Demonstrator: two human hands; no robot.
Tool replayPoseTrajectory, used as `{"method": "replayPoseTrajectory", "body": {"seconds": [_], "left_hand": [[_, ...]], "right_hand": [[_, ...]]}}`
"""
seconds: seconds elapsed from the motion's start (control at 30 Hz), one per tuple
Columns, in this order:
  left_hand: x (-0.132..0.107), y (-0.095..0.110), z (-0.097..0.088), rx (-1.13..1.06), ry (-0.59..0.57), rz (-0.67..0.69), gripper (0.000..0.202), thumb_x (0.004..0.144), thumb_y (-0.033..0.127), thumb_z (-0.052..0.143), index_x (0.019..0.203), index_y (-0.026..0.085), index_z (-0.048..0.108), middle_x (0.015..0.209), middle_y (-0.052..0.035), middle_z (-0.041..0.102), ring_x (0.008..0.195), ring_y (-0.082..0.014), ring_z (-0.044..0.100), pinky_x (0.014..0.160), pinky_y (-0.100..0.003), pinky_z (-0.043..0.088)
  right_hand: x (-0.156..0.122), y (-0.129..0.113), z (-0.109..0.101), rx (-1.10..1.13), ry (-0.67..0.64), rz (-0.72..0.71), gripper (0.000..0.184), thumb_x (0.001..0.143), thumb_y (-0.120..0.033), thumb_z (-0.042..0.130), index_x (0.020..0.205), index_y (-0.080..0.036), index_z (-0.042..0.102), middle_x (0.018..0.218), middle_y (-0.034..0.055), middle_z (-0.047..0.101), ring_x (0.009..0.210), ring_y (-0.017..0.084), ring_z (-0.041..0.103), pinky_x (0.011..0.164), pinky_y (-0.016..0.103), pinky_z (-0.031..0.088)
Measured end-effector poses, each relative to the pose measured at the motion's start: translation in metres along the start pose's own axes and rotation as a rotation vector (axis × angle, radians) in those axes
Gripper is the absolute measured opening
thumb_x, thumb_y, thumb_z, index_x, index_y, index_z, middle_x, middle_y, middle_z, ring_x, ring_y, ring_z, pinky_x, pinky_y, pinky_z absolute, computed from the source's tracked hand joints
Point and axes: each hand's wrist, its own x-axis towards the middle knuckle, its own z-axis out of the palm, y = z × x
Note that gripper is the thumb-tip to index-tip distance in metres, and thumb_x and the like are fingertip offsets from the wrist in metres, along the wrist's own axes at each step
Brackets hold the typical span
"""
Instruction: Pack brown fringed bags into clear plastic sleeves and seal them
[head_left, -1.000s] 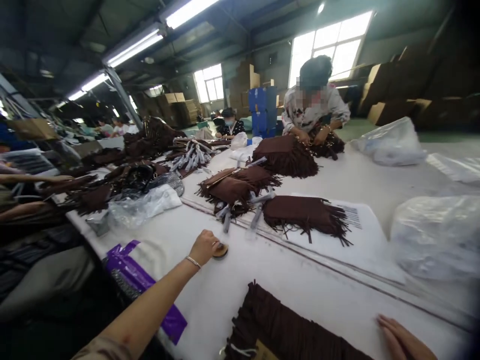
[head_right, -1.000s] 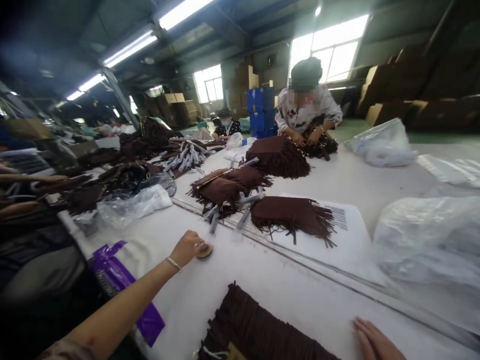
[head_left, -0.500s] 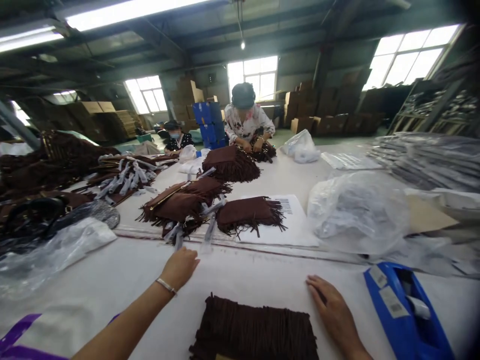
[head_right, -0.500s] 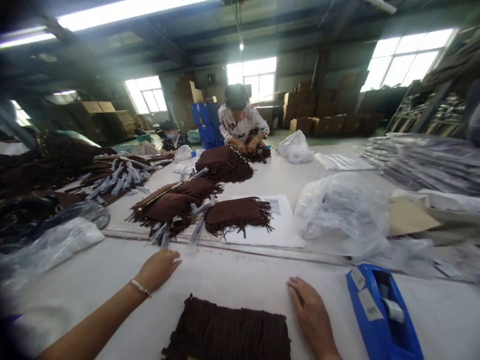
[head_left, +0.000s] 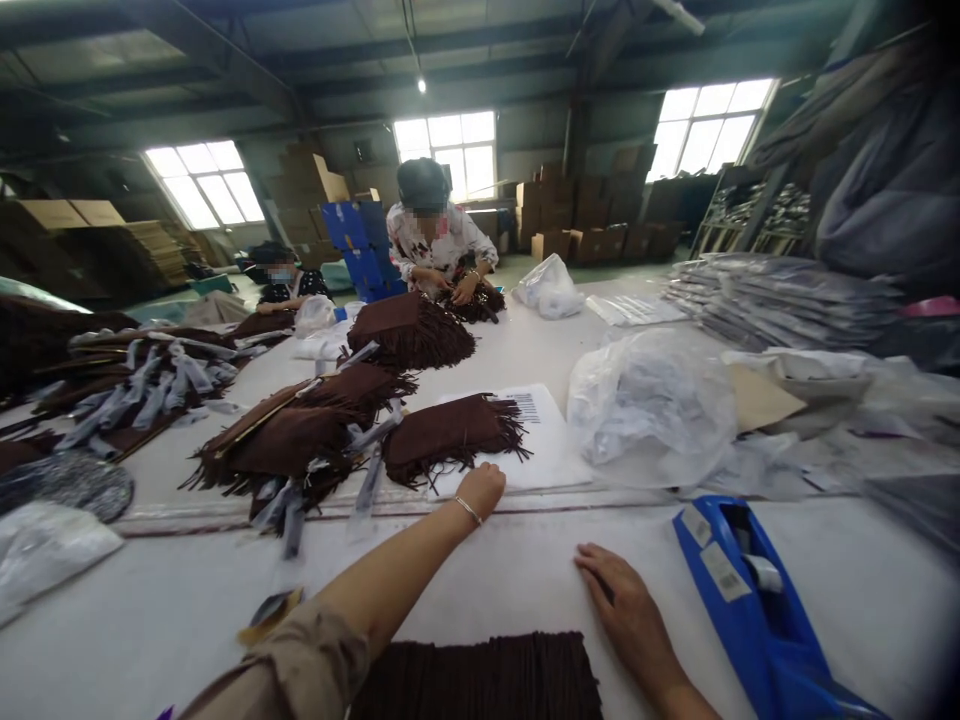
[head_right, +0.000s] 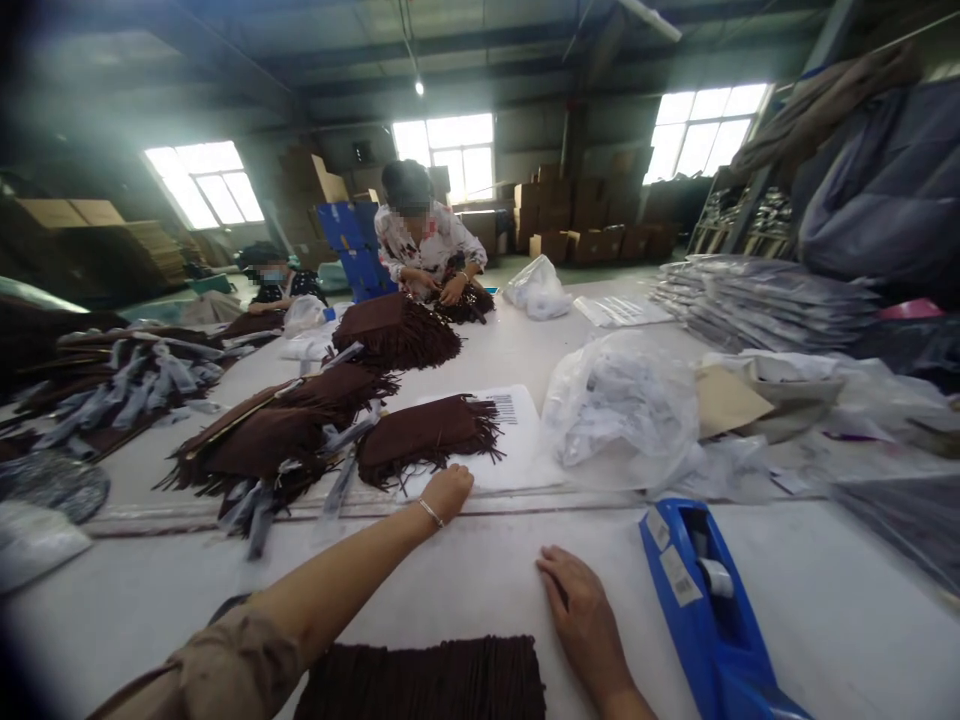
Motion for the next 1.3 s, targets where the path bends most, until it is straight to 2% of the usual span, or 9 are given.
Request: {"method": "replayPoseTrajectory", "body": {"seconds": [0.1,0.3,0.47,0.63,0.83,0.93,1.13,1.2,1.3], "left_hand": [[0.005,-0.021,-0.005,-0.135,0.001,-0.106,0.01,0.083,0.017,0.053,0.082,0.012,0.062,0.09,-0.0118,0.063,0.09,-0.0236,0.057,0.079,-0.034,0.043],[0.017,-0.047,-0.01,-0.425,-0.044,-0.284,0.024,0.087,0.032,0.055,0.074,0.012,0.059,0.057,0.0037,0.053,0.054,-0.0112,0.052,0.058,-0.025,0.043],[0.024,-0.038,-0.017,-0.629,-0.011,-0.318,0.032,0.081,0.04,0.061,0.066,0.012,0.056,0.051,0.0051,0.048,0.047,-0.0086,0.045,0.051,-0.023,0.039],[0.006,-0.014,-0.034,-0.813,0.083,-0.201,0.044,0.072,0.055,0.059,0.068,0.012,0.057,0.055,0.0021,0.051,0.053,-0.01,0.047,0.054,-0.023,0.038],[-0.055,0.042,-0.043,-0.875,0.005,0.011,0.034,0.074,0.046,0.059,0.074,0.013,0.067,0.067,-0.0022,0.061,0.065,-0.0137,0.054,0.062,-0.023,0.04],[-0.084,0.066,-0.047,-0.796,0.091,0.08,0.022,0.076,0.036,0.059,0.071,0.016,0.066,0.071,-0.0009,0.062,0.07,-0.0137,0.054,0.065,-0.023,0.039],[-0.103,0.06,-0.07,-0.713,0.464,-0.222,0.033,0.091,0.027,0.03,0.083,0.012,0.059,0.07,-0.0052,0.062,0.064,-0.0152,0.055,0.06,-0.024,0.04],[-0.107,0.056,-0.082,-0.677,0.566,-0.272,0.033,0.092,0.026,0.028,0.088,0.012,0.057,0.078,-0.0078,0.063,0.072,-0.0173,0.057,0.064,-0.026,0.041],[-0.125,0.069,-0.095,-0.614,0.621,-0.2,0.024,0.092,0.029,0.038,0.087,0.016,0.057,0.078,-0.0053,0.063,0.074,-0.0178,0.059,0.067,-0.026,0.039]], "right_hand": [[0.0,0.0,0.0,-0.002,0.004,0.005,0.022,0.089,-0.034,0.051,0.105,-0.026,0.065,0.119,0.0054,0.06,0.114,0.027,0.05,0.103,0.052,0.036],[0.0,0.002,0.0,-0.002,0.012,-0.015,0.021,0.089,-0.032,0.051,0.105,-0.026,0.064,0.118,0.0058,0.06,0.114,0.027,0.051,0.102,0.052,0.037],[0.0,0.0,0.0,-0.021,0.007,0.001,0.022,0.089,-0.03,0.049,0.105,-0.025,0.064,0.119,0.0058,0.06,0.115,0.025,0.05,0.103,0.05,0.036],[0.0,0.0,0.0,0.011,-0.006,0.033,0.024,0.088,-0.031,0.047,0.102,-0.025,0.066,0.118,0.0052,0.06,0.116,0.024,0.05,0.105,0.046,0.034],[0.024,-0.07,-0.012,0.359,-0.055,0.279,0.038,0.085,-0.048,0.051,0.109,-0.021,0.062,0.111,0.0069,0.064,0.106,0.025,0.056,0.095,0.04,0.041],[0.034,-0.116,-0.016,0.42,-0.044,0.27,0.036,0.081,-0.052,0.056,0.086,-0.018,0.064,0.084,0.0057,0.067,0.081,0.024,0.061,0.075,0.033,0.046],[0.002,-0.139,-0.002,0.465,0.049,0.326,0.037,0.083,-0.055,0.049,0.072,-0.019,0.053,0.072,0.0029,0.062,0.076,0.021,0.058,0.075,0.031,0.043],[-0.018,-0.146,-0.001,0.548,-0.048,0.369,0.04,0.082,-0.057,0.048,0.071,-0.019,0.053,0.07,0.0042,0.063,0.072,0.021,0.059,0.07,0.031,0.047],[-0.039,-0.176,-0.019,0.628,-0.514,0.333,0.046,0.082,-0.06,0.047,0.08,-0.016,0.062,0.073,0.0081,0.067,0.068,0.023,0.063,0.063,0.032,0.05]]}}
